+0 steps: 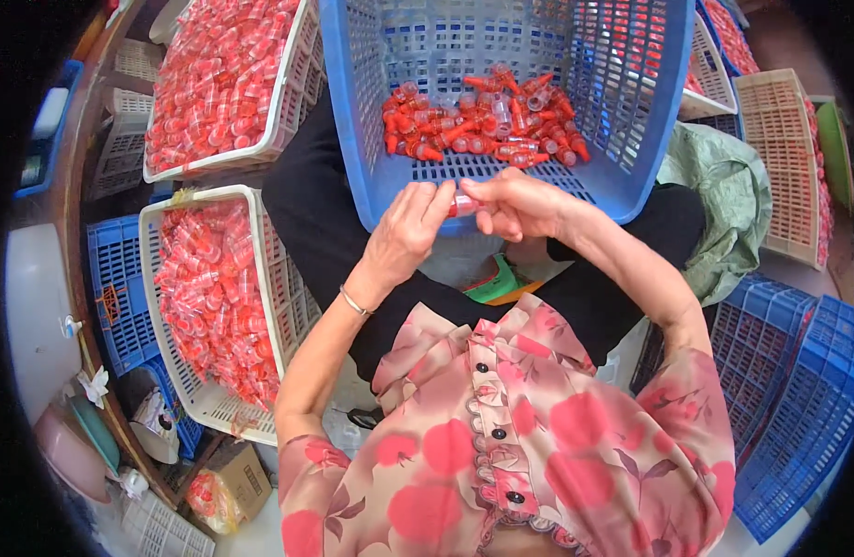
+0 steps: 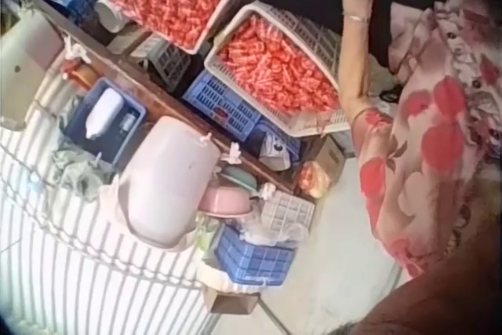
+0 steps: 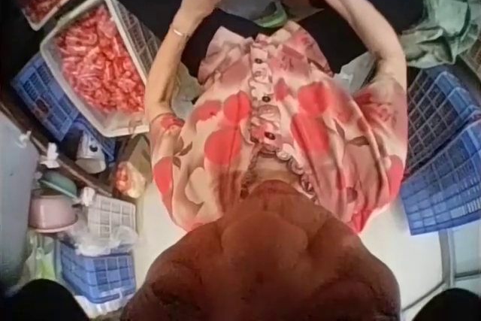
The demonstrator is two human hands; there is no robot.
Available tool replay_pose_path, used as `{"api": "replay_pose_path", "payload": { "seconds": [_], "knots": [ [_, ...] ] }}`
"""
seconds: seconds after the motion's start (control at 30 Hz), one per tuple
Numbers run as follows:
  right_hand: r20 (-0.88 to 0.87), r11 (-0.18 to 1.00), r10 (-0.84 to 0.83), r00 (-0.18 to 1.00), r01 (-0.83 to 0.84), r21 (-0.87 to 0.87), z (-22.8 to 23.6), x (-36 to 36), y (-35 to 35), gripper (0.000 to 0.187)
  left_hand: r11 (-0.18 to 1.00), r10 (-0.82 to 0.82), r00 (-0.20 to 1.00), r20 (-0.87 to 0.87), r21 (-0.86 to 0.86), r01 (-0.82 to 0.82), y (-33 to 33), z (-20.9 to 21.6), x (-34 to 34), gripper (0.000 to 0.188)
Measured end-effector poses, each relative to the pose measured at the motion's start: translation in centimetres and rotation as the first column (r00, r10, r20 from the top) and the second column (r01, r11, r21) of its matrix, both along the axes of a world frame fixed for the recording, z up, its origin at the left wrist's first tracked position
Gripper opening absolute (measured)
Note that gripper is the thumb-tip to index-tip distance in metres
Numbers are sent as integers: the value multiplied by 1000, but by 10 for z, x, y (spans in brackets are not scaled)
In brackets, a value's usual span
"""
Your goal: Sorting small red plastic components and weighing them on a digital scale to ensure correct batch sizes.
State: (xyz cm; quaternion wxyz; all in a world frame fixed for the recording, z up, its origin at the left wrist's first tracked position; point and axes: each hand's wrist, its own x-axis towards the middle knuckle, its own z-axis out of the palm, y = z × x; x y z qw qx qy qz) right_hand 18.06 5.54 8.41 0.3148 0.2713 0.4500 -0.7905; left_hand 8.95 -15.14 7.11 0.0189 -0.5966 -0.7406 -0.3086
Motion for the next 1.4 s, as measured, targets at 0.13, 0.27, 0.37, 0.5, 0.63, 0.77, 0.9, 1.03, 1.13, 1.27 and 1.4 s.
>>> {"api": "replay_pose_path", "payload": {
  "seconds": [0.13, 0.27, 0.37, 0.5, 0.63, 0.77, 0.9, 1.03, 1.13, 1.27, 1.4],
  "knots": [
    [-225, 869, 169, 960, -37, 494, 5, -36, 28, 56, 955, 287, 951, -115, -44, -293, -40, 24, 0, 39],
    [-316, 157, 231, 920, 285, 945, -107, -61, 131, 52, 538, 801, 449, -396, 148, -830, -103, 43, -9, 40],
    [-198, -12, 427, 882, 225, 974, -132, -75, 135, 45, 603, 786, 544, -294, 164, -781, -76, 67, 1, 39],
    [-392, -203, 411, 823, 502, 841, -130, -87, 133, 40, 881, 472, 881, 19, -44, -471, 9, 42, -1, 33],
    [50, -219, 317, 947, 22, 976, -124, -108, 116, 31, 901, 375, 853, 363, -359, -244, 104, -77, -39, 24],
    [7, -281, 292, 957, 78, 957, -157, -94, 146, 39, 852, 418, 875, 245, -440, -283, 179, -135, -33, 22],
    [-251, 183, 30, 968, 241, 953, -134, -83, 169, 40, 903, 405, 900, 161, -226, -366, 190, -157, -34, 21],
    [-323, 672, -407, 855, 519, 528, -87, -47, 177, 29, 959, 281, 884, 375, -157, -238, 195, -168, -43, 21],
    [-303, 746, -486, 819, 570, 343, -74, -31, 176, 27, 974, 185, 676, 713, -40, -225, 202, -156, -46, 23],
    [-373, 755, -493, 786, 599, 265, -60, -22, 168, 25, 958, -126, -259, 958, 50, -281, 202, -75, -57, 19],
    [-496, 764, -447, 744, 606, 220, -35, -29, 148, 26, 987, -155, -613, 775, 95, -128, 173, -60, -66, 27]
  ]
}}
